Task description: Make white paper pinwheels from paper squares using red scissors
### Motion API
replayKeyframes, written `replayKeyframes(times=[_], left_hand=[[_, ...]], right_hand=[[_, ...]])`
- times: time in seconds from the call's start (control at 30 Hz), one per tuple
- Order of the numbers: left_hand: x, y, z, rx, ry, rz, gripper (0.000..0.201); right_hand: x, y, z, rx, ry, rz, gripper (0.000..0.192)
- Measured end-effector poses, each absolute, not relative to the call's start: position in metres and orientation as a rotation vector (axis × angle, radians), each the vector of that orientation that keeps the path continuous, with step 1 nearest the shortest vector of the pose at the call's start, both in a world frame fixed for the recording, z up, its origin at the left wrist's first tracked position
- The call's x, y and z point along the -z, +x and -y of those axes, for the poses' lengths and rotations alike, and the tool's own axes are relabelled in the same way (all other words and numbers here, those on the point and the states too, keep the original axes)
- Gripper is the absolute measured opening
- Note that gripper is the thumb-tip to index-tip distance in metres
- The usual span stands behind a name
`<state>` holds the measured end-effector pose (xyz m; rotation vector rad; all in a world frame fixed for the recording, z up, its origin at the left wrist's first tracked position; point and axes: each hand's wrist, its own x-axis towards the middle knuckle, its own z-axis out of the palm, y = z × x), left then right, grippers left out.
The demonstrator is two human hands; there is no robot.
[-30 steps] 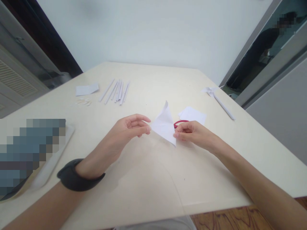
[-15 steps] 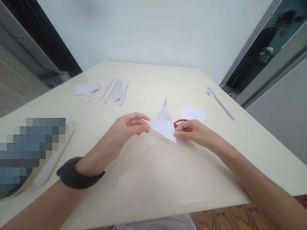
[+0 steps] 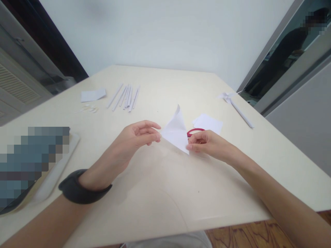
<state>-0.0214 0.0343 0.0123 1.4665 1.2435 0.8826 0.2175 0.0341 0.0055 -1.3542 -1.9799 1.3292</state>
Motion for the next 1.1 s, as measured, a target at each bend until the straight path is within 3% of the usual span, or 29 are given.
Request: replayKeyframes(times=[1.1], left_hand=[[-0.0165, -0.0229, -0.0348, -0.903, 1.435, -1.251, 0.022]], right_hand=[[0.0015, 0.2191, -0.0339, -1.372, -1.379, 2.000, 0.021]])
